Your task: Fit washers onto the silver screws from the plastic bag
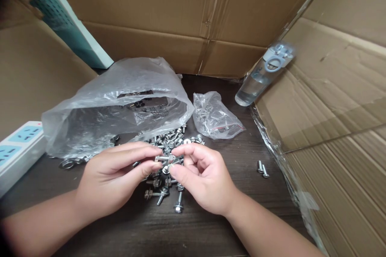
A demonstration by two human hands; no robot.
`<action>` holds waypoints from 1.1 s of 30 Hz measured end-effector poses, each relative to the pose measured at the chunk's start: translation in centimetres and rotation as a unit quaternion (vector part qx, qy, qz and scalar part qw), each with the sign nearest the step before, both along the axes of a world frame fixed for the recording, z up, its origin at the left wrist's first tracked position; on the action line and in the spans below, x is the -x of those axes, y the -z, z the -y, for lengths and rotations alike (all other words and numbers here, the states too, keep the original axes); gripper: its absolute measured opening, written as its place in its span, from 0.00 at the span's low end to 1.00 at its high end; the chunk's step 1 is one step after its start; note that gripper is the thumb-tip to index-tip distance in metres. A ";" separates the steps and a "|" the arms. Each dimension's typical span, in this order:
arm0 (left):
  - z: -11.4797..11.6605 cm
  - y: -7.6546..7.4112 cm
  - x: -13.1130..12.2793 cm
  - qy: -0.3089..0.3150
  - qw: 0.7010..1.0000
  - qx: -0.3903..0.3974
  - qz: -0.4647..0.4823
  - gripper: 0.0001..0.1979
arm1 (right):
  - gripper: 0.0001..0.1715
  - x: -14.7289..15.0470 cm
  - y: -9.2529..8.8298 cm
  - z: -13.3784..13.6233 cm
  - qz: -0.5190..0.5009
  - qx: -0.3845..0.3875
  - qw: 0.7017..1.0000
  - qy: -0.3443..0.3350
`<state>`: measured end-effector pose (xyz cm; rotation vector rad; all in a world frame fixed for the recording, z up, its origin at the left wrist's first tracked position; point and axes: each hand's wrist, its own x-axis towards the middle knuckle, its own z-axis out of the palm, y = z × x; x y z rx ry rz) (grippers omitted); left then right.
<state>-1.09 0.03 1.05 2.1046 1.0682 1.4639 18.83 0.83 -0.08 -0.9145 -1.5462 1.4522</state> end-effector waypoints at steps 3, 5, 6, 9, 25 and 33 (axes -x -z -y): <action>0.0 0.1 -0.1 0.008 1.000 -0.002 -0.002 0.07 | 0.10 0.2 0.1 0.0 0.002 0.009 1.000 0.008; 0.0 0.2 0.0 0.018 1.000 -0.009 -0.001 0.08 | 0.09 0.4 0.0 0.0 0.000 0.015 1.000 0.008; 0.0 0.2 0.0 0.022 1.000 -0.011 0.000 0.08 | 0.09 0.4 0.0 -0.1 -0.002 0.020 1.000 0.005; 0.0 0.3 0.1 0.031 0.999 -0.019 -0.005 0.09 | 0.10 0.3 -0.2 -0.1 -0.021 0.050 0.998 -0.010; -0.3 0.2 0.0 -0.003 1.000 0.030 -0.005 0.06 | 0.19 0.6 0.3 -0.7 -0.031 0.115 0.993 -0.025; -0.2 0.0 -0.2 0.010 0.990 0.134 0.042 0.07 | 0.11 0.6 0.2 -0.4 0.033 -0.025 0.999 0.017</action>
